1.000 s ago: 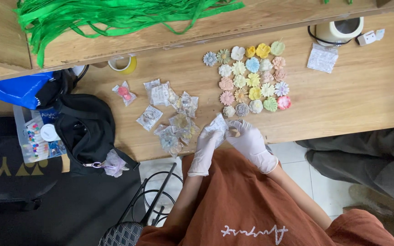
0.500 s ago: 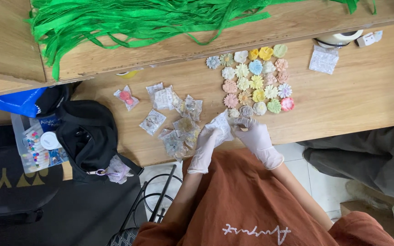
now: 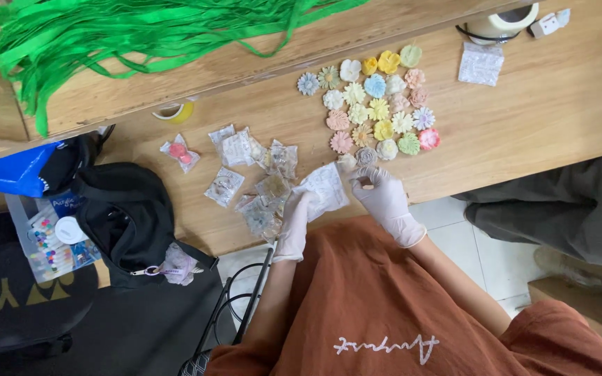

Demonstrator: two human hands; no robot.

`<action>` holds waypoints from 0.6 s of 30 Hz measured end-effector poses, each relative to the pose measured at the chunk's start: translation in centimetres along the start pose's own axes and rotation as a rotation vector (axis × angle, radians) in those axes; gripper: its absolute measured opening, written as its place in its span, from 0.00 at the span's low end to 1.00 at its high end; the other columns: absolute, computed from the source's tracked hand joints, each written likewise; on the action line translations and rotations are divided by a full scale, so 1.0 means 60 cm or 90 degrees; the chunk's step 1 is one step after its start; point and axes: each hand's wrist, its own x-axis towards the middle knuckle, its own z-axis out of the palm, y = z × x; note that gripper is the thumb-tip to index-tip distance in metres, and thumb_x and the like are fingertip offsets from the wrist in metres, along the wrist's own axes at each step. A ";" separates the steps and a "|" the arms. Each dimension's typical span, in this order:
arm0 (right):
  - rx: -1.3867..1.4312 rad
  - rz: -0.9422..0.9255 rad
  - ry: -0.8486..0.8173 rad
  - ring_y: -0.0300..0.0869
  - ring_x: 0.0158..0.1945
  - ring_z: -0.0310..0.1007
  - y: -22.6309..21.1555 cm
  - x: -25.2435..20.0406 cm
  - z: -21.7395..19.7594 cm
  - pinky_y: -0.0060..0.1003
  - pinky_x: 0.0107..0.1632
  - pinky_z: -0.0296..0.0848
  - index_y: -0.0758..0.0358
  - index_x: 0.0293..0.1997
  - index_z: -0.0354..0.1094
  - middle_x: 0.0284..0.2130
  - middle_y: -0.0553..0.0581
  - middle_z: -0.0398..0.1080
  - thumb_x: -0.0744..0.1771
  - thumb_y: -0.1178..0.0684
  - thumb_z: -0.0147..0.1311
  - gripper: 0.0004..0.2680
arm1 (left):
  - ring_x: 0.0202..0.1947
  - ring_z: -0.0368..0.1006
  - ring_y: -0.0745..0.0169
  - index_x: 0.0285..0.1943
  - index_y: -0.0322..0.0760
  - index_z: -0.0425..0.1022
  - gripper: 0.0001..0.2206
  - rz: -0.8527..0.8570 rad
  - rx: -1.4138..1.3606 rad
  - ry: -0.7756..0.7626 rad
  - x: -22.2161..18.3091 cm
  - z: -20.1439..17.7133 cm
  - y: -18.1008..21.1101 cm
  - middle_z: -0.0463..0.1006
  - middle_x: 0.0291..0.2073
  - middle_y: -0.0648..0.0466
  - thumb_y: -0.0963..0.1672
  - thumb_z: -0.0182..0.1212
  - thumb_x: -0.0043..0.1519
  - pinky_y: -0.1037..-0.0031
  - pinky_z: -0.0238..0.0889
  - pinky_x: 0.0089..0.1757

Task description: Checking and organizing small supply packets on a production workbench.

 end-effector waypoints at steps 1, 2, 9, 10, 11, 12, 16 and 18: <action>0.026 0.000 0.000 0.43 0.36 0.82 -0.001 0.000 -0.005 0.36 0.41 0.77 0.60 0.41 0.77 0.33 0.56 0.79 0.64 0.56 0.60 0.05 | 0.34 0.63 0.64 0.42 0.32 0.74 0.08 -0.018 0.047 0.013 0.004 -0.007 -0.002 0.66 0.33 0.55 0.44 0.62 0.66 0.72 0.57 0.37; 0.029 0.003 0.002 0.43 0.36 0.82 -0.006 -0.007 -0.009 0.36 0.41 0.77 0.60 0.41 0.77 0.33 0.56 0.79 0.64 0.56 0.60 0.05 | 0.34 0.63 0.64 0.42 0.32 0.74 0.08 -0.020 0.052 0.012 -0.002 -0.001 0.017 0.66 0.33 0.55 0.44 0.62 0.66 0.72 0.57 0.37; -0.174 -0.352 0.011 0.50 0.37 0.72 -0.073 -0.046 -0.026 0.42 0.43 0.71 0.60 0.35 0.70 0.32 0.55 0.70 0.61 0.58 0.62 0.05 | 0.53 0.73 0.51 0.59 0.46 0.71 0.26 -0.364 -0.307 -0.019 -0.058 0.039 0.130 0.75 0.53 0.49 0.58 0.53 0.57 0.46 0.63 0.50; -0.227 -0.450 -0.001 0.50 0.38 0.70 -0.087 -0.050 -0.030 0.43 0.44 0.70 0.60 0.34 0.68 0.33 0.55 0.69 0.61 0.57 0.63 0.06 | 0.54 0.74 0.44 0.63 0.45 0.69 0.35 -0.415 -0.394 -0.068 -0.068 0.048 0.151 0.75 0.57 0.45 0.64 0.50 0.54 0.40 0.60 0.49; -0.227 -0.445 0.004 0.50 0.38 0.70 -0.100 -0.053 -0.035 0.43 0.44 0.70 0.60 0.34 0.68 0.33 0.55 0.69 0.61 0.57 0.63 0.06 | 0.54 0.74 0.44 0.63 0.45 0.69 0.35 -0.418 -0.388 -0.071 -0.065 0.043 0.147 0.75 0.57 0.45 0.64 0.50 0.54 0.40 0.60 0.49; -0.261 -0.516 -0.022 0.48 0.40 0.69 -0.112 -0.056 -0.041 0.44 0.48 0.70 0.59 0.35 0.68 0.35 0.54 0.68 0.61 0.57 0.63 0.06 | 0.55 0.73 0.42 0.67 0.40 0.65 0.37 -0.408 -0.475 -0.112 -0.062 0.038 0.143 0.73 0.59 0.42 0.64 0.52 0.58 0.43 0.61 0.52; -0.275 -0.640 -0.019 0.46 0.48 0.68 -0.147 -0.058 -0.072 0.45 0.59 0.70 0.56 0.41 0.69 0.41 0.54 0.68 0.61 0.56 0.62 0.09 | 0.63 0.70 0.40 0.83 0.34 0.54 0.31 -0.303 -0.571 -0.335 -0.065 0.033 0.167 0.65 0.71 0.32 0.53 0.52 0.75 0.53 0.62 0.62; -0.217 -0.594 0.032 0.47 0.50 0.68 -0.139 -0.062 -0.079 0.45 0.58 0.68 0.57 0.43 0.70 0.43 0.55 0.68 0.61 0.57 0.62 0.09 | 0.62 0.70 0.43 0.81 0.43 0.53 0.28 -0.219 -0.511 -0.315 -0.089 0.064 0.229 0.66 0.69 0.39 0.50 0.51 0.72 0.51 0.61 0.59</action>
